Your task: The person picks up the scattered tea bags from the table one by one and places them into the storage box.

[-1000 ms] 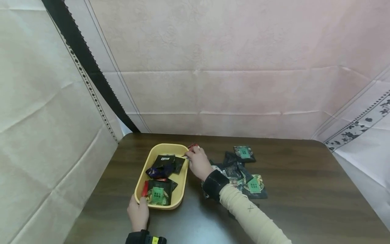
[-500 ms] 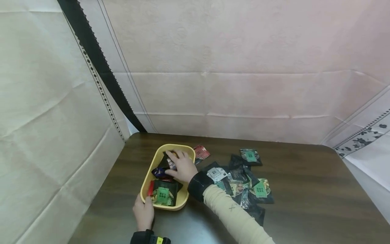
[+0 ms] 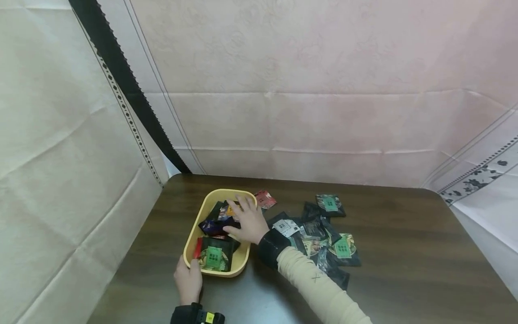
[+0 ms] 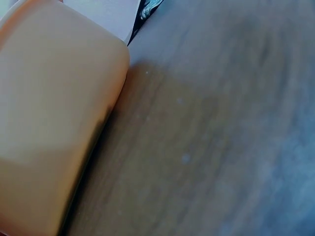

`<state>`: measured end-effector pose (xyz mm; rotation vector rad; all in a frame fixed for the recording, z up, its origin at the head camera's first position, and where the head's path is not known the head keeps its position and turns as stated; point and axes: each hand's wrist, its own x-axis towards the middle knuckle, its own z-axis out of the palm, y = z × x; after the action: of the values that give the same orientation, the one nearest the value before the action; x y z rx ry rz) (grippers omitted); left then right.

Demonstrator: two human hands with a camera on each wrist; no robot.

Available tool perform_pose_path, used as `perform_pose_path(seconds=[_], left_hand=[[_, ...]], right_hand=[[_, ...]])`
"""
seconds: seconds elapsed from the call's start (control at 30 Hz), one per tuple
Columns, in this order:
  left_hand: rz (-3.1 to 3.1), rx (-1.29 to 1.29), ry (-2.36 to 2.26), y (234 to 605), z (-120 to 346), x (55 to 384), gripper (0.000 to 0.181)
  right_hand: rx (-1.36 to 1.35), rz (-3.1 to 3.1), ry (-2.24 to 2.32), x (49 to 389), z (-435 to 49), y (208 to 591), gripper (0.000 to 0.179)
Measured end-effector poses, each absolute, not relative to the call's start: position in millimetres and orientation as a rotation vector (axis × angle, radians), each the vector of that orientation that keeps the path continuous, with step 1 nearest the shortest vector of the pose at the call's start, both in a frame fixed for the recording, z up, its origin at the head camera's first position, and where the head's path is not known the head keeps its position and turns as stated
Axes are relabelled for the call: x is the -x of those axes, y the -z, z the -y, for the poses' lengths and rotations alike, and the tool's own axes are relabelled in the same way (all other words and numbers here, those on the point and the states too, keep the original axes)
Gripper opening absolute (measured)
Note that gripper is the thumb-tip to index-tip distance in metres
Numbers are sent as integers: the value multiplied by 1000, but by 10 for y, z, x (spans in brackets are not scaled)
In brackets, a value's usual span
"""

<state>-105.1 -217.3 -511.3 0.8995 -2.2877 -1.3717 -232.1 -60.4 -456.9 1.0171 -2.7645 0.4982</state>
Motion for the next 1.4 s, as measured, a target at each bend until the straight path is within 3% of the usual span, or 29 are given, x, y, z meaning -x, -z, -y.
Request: perform_pose_path(seconds=[0.33,0.57,0.8,1.03,1.4], left_hand=[[2274,-914,1379,5087,2205,1057,44],[2259,-908,1351,5112,2221,1052,44],[2280,-927,1382,5106,2182,1057,45],[2278,-923,1392,5094,2155,1048,44],[2273,-905,1366,5105,2148,1045,44]], right_hand=[[-680,2868,-421,2420,164,4712,45],[-617,3150,-84,2442,-33,4970,66],[-511,3127,-98,2469,-67,4992,40],[-583,2933,-110,2509,-117,5021,22],[-680,2811,-437,2452,74,4563,42]])
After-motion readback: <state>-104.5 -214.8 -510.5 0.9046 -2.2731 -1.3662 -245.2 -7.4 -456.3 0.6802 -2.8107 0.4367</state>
